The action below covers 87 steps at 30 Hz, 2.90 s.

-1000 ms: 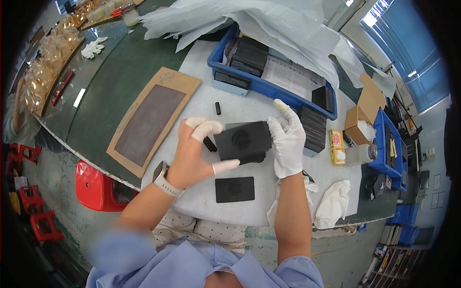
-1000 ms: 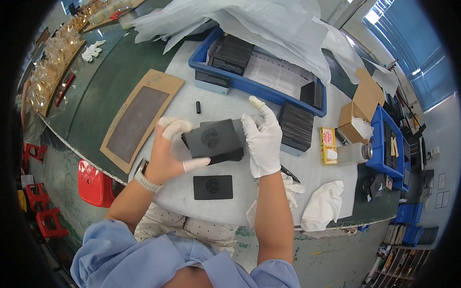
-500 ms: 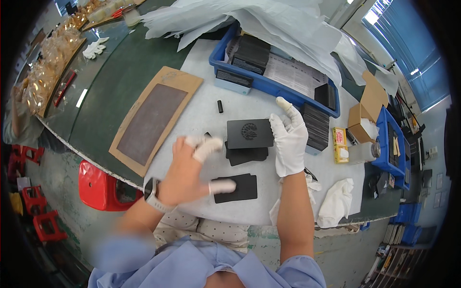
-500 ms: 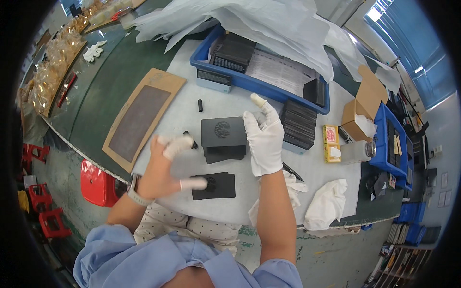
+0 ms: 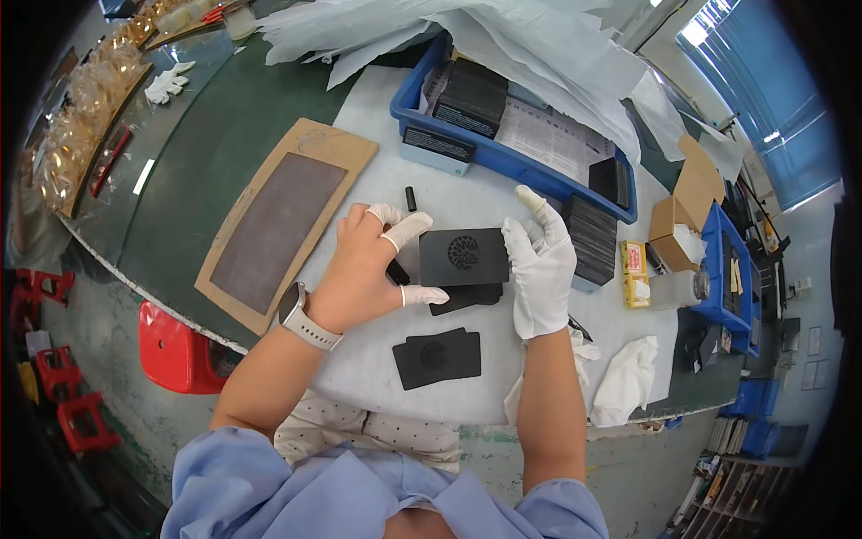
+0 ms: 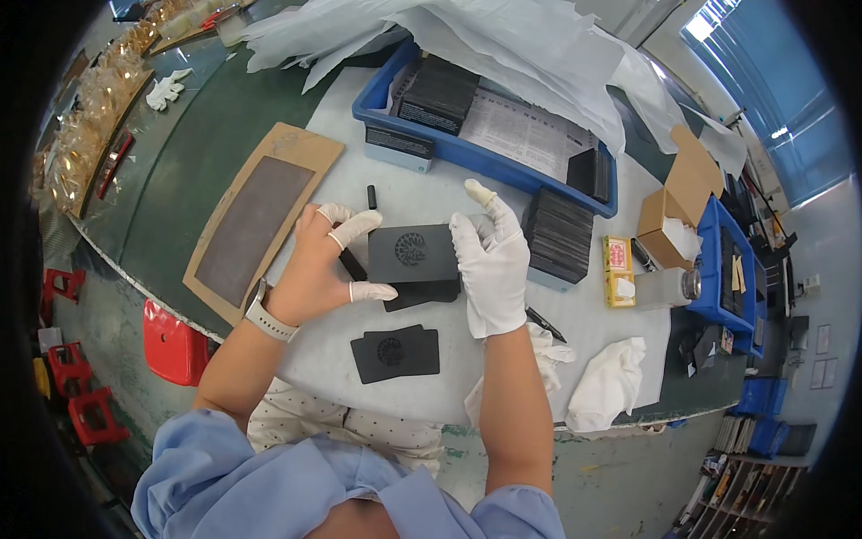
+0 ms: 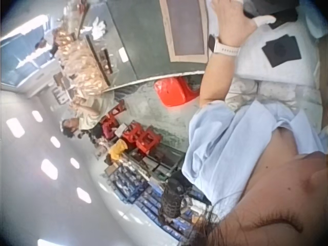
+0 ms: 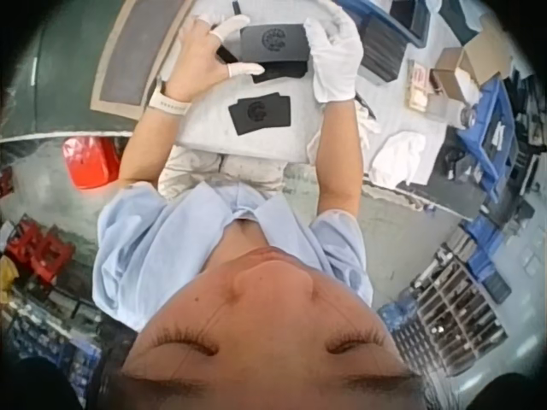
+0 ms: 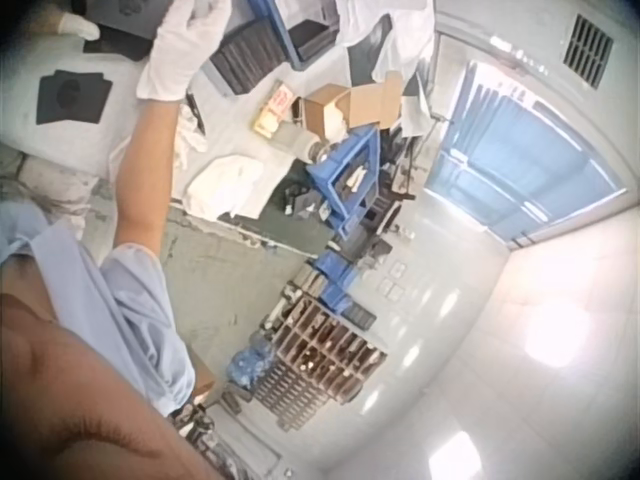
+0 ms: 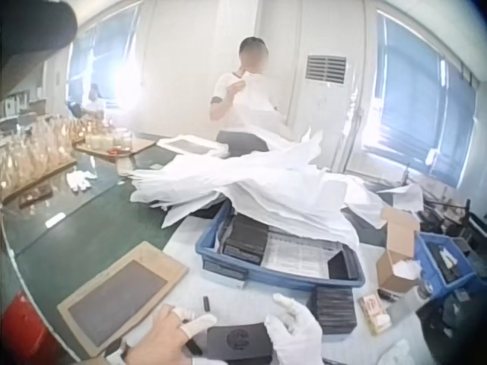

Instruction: The person sits at a workbench in a factory setting, wearing white gloves. They pick up small black rectangular electronic devices from a blue bin, wipe them with a white cloth, and use a black marker to write on them. The person then places the cleaned and marked devices into a cardboard box.

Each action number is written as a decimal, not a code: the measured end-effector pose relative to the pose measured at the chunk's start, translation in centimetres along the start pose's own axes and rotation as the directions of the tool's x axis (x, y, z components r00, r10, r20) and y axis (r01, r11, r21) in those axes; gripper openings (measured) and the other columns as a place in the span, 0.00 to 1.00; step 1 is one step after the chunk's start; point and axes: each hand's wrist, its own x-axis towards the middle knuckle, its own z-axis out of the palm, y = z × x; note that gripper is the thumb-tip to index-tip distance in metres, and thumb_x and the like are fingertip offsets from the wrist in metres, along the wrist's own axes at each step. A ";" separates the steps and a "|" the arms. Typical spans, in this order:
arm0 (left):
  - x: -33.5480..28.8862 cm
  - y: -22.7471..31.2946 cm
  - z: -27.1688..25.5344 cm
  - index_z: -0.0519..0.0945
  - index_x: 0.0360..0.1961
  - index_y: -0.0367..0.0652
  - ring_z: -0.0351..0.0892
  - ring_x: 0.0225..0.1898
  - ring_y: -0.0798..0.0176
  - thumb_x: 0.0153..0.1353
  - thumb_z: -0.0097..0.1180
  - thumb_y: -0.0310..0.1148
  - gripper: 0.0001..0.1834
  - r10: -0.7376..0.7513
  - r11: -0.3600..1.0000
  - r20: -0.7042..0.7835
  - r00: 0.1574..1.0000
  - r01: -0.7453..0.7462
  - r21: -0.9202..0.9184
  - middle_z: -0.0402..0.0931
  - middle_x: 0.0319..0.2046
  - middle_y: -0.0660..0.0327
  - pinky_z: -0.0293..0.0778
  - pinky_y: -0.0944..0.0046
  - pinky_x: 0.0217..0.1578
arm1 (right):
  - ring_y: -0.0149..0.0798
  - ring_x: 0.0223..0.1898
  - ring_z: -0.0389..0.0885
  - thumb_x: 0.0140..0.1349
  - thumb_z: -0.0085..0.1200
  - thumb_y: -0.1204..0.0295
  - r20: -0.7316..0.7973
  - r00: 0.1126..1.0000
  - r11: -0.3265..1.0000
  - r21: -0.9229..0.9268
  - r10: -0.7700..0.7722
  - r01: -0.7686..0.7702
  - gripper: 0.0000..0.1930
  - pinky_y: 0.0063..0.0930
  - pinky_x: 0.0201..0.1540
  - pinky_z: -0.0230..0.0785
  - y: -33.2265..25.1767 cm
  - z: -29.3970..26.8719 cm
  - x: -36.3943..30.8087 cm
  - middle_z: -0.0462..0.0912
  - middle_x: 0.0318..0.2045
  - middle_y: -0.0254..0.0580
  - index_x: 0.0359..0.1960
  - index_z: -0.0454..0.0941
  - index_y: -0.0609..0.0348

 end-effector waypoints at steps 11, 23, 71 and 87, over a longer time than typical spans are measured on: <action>-0.1 0.2 -0.1 0.77 0.54 0.44 0.65 0.45 0.53 0.32 0.75 0.56 0.47 0.006 0.999 0.013 1.000 -0.006 -0.032 0.70 0.41 0.60 0.62 0.55 0.51 | 0.16 0.27 0.71 0.63 0.55 0.80 -0.037 0.999 0.999 -0.043 -0.015 0.013 0.22 0.11 0.29 0.61 -0.7 0.1 -0.5 0.79 0.29 0.29 0.59 0.70 0.61; 0.0 0.4 -0.2 0.77 0.53 0.45 0.65 0.44 0.55 0.33 0.74 0.56 0.45 0.021 0.997 -0.008 1.000 -0.022 -0.078 0.71 0.39 0.62 0.60 0.56 0.50 | 0.18 0.26 0.72 0.61 0.57 0.80 0.058 0.998 0.995 -0.095 -0.003 0.008 0.21 0.12 0.29 0.64 -1.4 0.3 -1.0 0.78 0.28 0.26 0.58 0.72 0.60; -3.3 4.5 -1.9 0.67 0.60 0.33 0.65 0.45 0.51 0.38 0.72 0.56 0.53 -0.075 0.994 0.170 0.983 0.060 0.093 0.71 0.44 0.54 0.61 0.53 0.46 | 0.20 0.12 0.63 0.70 0.49 0.69 -0.030 0.999 0.996 -0.086 0.037 -0.039 0.13 0.15 0.15 0.54 -1.4 -0.5 -0.1 0.70 0.13 0.28 0.51 0.76 0.61; -0.6 3.0 -0.7 0.70 0.58 0.38 0.67 0.42 0.56 0.39 0.76 0.45 0.45 -0.060 0.997 0.046 0.997 0.062 -0.036 0.74 0.41 0.60 0.61 0.57 0.45 | 0.18 0.12 0.61 0.70 0.49 0.69 -0.141 0.989 0.999 -0.016 -0.048 0.047 0.12 0.14 0.14 0.51 -1.2 -0.8 -0.2 0.70 0.16 0.26 0.50 0.78 0.61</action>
